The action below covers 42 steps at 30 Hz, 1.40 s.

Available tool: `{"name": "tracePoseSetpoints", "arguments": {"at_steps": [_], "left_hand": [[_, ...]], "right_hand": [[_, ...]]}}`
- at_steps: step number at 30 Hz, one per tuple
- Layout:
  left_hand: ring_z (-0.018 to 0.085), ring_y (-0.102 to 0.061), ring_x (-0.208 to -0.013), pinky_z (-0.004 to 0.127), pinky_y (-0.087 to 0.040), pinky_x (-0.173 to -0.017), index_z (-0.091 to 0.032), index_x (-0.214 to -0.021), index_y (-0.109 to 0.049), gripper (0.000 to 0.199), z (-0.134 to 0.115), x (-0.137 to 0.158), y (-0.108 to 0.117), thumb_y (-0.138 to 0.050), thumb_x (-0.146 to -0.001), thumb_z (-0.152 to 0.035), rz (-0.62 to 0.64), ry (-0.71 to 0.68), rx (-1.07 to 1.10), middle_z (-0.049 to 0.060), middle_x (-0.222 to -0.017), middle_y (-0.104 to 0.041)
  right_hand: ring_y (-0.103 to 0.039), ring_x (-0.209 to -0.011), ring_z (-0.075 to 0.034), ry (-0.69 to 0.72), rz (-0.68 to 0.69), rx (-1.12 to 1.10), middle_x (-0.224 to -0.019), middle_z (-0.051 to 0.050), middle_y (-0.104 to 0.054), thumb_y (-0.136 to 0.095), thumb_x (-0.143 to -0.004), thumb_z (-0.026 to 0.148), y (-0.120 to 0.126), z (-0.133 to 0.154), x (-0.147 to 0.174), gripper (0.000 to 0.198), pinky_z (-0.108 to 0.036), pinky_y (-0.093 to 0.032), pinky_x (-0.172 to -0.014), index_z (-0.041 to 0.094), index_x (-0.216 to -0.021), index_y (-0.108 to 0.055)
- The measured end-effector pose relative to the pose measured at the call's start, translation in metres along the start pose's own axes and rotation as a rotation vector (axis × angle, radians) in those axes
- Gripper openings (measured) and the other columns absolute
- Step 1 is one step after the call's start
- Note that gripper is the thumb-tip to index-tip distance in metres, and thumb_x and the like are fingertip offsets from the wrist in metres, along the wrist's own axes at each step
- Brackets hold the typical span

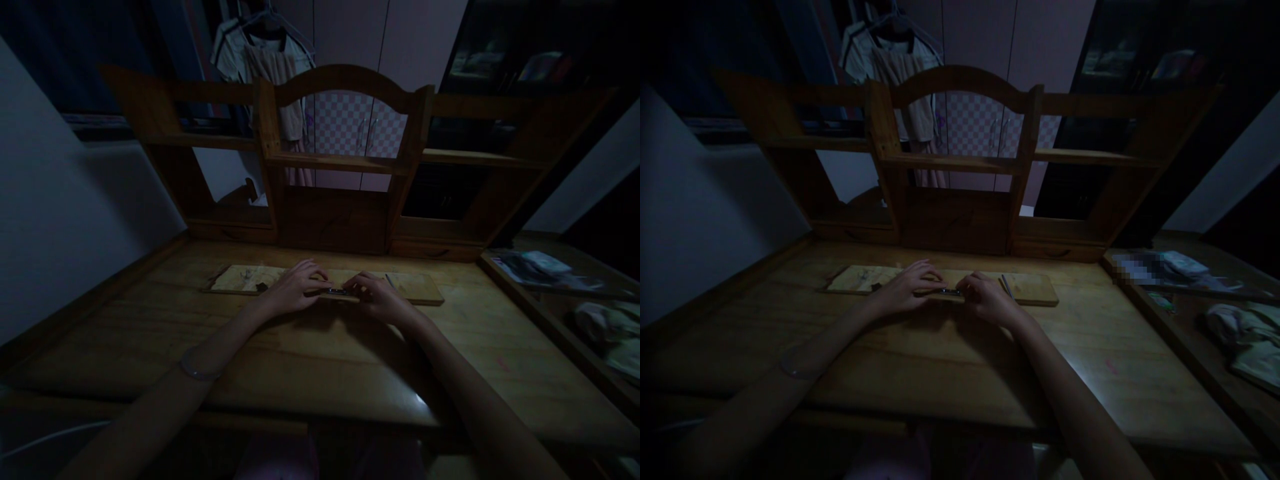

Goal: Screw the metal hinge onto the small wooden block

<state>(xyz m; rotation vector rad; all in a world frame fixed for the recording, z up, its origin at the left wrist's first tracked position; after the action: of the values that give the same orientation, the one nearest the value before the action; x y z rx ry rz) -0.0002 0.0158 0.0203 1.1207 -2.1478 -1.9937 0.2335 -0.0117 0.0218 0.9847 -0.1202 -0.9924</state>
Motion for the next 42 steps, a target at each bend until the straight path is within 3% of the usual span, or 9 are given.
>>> {"name": "tracePoseSetpoints", "arguments": {"at_steps": [3, 6, 11, 15, 20, 29, 35, 39, 42], "left_hand": [[0.022, -0.055, -0.112, 0.046, -0.032, -0.113, -0.025, -0.097, -0.076, 0.02, -0.001, -0.001, 0.0, -0.062, -0.092, -0.037, -0.041, 0.045, 0.043, 0.006, -0.112, -0.064], [0.02, -0.057, -0.108, 0.039, -0.042, -0.104, -0.02, -0.081, -0.075, 0.033, 0.002, -0.003, -0.006, -0.056, -0.095, -0.043, -0.107, 0.156, 0.149, 0.007, -0.108, -0.063], [0.02, -0.06, -0.098, 0.033, -0.048, -0.092, -0.018, -0.077, -0.072, 0.041, 0.014, -0.004, -0.02, -0.061, -0.088, -0.056, -0.183, 0.4, 0.341, 0.006, -0.103, -0.062], [0.021, -0.061, -0.098, 0.033, -0.047, -0.092, -0.018, -0.076, -0.071, 0.039, 0.018, -0.006, -0.022, -0.067, -0.082, -0.056, -0.201, 0.48, 0.426, 0.006, -0.099, -0.062], [0.021, -0.061, -0.097, 0.032, -0.048, -0.089, -0.016, -0.077, -0.071, 0.041, 0.016, -0.007, -0.02, -0.07, -0.078, -0.057, -0.193, 0.514, 0.488, 0.007, -0.1, -0.062], [0.02, -0.06, -0.097, 0.031, -0.047, -0.088, -0.016, -0.072, -0.068, 0.041, 0.014, -0.005, -0.02, -0.067, -0.082, -0.055, -0.159, 0.478, 0.5, 0.007, -0.102, -0.061], [0.019, -0.06, -0.095, 0.033, -0.047, -0.09, -0.016, -0.068, -0.066, 0.039, 0.013, -0.006, -0.019, -0.069, -0.082, -0.052, -0.186, 0.435, 0.443, 0.006, -0.099, -0.061], [0.021, -0.056, -0.104, 0.036, -0.044, -0.097, -0.016, -0.068, -0.067, 0.032, 0.005, -0.006, -0.008, -0.072, -0.082, -0.044, -0.217, 0.236, 0.273, 0.007, -0.099, -0.062], [0.021, -0.055, -0.108, 0.041, -0.038, -0.108, -0.018, -0.079, -0.07, 0.021, -0.004, -0.005, 0.0, -0.072, -0.083, -0.038, -0.175, 0.057, 0.165, 0.006, -0.1, -0.062]], "right_hand": [[-0.061, -0.085, -0.016, -0.022, -0.016, -0.03, -0.102, -0.008, -0.064, -0.059, -0.089, 0.023, 0.0, -0.003, -0.002, 0.02, -0.027, -0.048, -0.074, 0.017, -0.107, -0.065], [-0.06, -0.082, -0.016, -0.065, -0.012, -0.114, -0.099, -0.006, -0.066, -0.058, -0.092, 0.03, 0.0, -0.008, -0.007, 0.025, -0.027, -0.047, -0.072, 0.017, -0.112, -0.064], [-0.054, -0.067, -0.013, -0.306, -0.017, -0.296, -0.073, 0.0, -0.061, -0.071, -0.08, 0.042, -0.001, -0.024, -0.015, 0.029, -0.024, -0.041, -0.061, 0.014, -0.083, -0.066], [-0.06, -0.068, -0.015, -0.393, -0.048, -0.389, -0.078, -0.003, -0.066, -0.074, -0.075, 0.049, -0.004, -0.036, -0.018, 0.038, -0.025, -0.046, -0.061, 0.014, -0.086, -0.064], [-0.062, -0.069, -0.015, -0.401, -0.026, -0.456, -0.079, -0.004, -0.068, -0.076, -0.073, 0.052, -0.005, -0.037, -0.017, 0.041, -0.026, -0.049, -0.062, 0.014, -0.086, -0.066], [-0.059, -0.066, -0.013, -0.35, 0.001, -0.514, -0.075, -0.001, -0.064, -0.074, -0.075, 0.051, -0.004, -0.03, -0.017, 0.039, -0.025, -0.044, -0.061, 0.015, -0.084, -0.063], [-0.056, -0.069, -0.013, -0.263, 0.01, -0.378, -0.079, -0.002, -0.063, -0.07, -0.081, 0.046, 0.002, -0.022, -0.016, 0.034, -0.024, -0.04, -0.06, 0.014, -0.09, -0.065], [-0.057, -0.07, -0.014, -0.244, -0.005, -0.38, -0.082, -0.003, -0.064, -0.072, -0.079, 0.043, 0.003, -0.021, -0.014, 0.031, -0.025, -0.042, -0.062, 0.015, -0.089, -0.063], [-0.057, -0.069, -0.014, -0.226, 0.035, -0.406, -0.078, -0.002, -0.063, -0.073, -0.078, 0.037, 0.0, -0.019, -0.011, 0.025, -0.025, -0.042, -0.062, 0.015, -0.084, -0.062]]}}
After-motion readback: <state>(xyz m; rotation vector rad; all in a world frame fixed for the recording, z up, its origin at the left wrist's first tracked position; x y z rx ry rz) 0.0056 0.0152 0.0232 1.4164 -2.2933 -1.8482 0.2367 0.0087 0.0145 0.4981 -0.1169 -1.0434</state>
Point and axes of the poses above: each hand's wrist, its own x-axis away from the middle knuckle, its own y-axis out of the back of the hand, z = x × y, the point moved 3 cm from there along -x, towards the middle knuckle
